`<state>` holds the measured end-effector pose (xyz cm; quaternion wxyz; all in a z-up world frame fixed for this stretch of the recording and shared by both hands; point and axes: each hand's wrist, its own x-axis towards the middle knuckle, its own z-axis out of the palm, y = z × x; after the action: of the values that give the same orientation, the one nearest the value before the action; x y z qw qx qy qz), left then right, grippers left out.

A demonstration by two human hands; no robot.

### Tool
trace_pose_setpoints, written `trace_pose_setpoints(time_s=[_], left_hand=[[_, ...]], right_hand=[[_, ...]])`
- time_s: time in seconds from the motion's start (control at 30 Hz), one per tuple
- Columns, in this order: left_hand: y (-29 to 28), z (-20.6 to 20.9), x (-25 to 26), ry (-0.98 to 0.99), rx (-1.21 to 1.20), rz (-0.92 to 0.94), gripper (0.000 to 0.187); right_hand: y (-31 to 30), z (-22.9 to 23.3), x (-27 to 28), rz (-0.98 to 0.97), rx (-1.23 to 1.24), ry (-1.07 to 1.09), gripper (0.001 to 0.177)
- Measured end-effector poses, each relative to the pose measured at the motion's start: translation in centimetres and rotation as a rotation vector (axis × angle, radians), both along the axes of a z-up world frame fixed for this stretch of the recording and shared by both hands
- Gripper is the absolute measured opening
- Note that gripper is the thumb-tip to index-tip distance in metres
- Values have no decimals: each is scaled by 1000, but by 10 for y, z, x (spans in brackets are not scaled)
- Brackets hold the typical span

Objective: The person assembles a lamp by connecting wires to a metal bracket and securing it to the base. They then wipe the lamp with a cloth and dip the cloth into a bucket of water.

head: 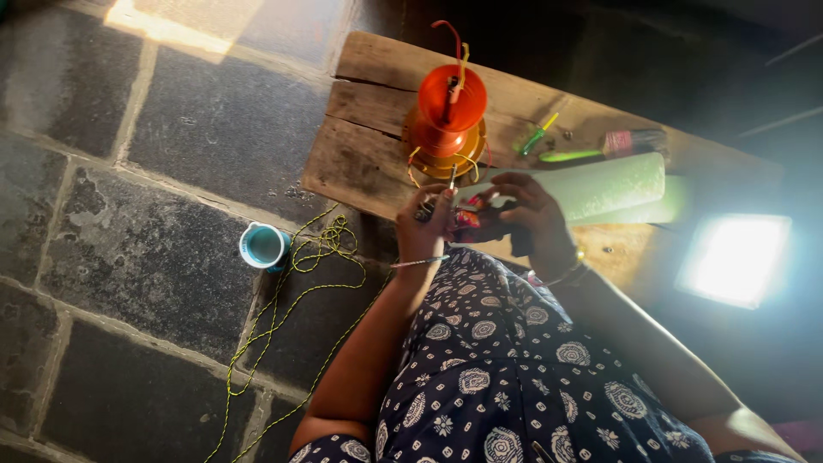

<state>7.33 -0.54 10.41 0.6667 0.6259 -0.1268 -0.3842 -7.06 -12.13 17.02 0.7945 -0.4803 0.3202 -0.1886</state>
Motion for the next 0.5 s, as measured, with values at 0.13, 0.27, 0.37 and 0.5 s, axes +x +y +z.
trace_pose_setpoints(time_s=[0.13, 0.27, 0.37, 0.5], left_hand=[[21, 9, 29, -41, 0, -77, 17], [32, 24, 27, -65, 12, -207, 18], [36, 32, 30, -167, 3, -249, 18], [42, 36, 39, -300, 64, -260, 19]], right_hand=[[-7, 30, 14, -66, -80, 35, 59], [6, 50, 36, 70, -307, 161, 48], [30, 42, 70, 199, -1203, -144, 32], [39, 34, 79, 201, -1492, 120, 16]])
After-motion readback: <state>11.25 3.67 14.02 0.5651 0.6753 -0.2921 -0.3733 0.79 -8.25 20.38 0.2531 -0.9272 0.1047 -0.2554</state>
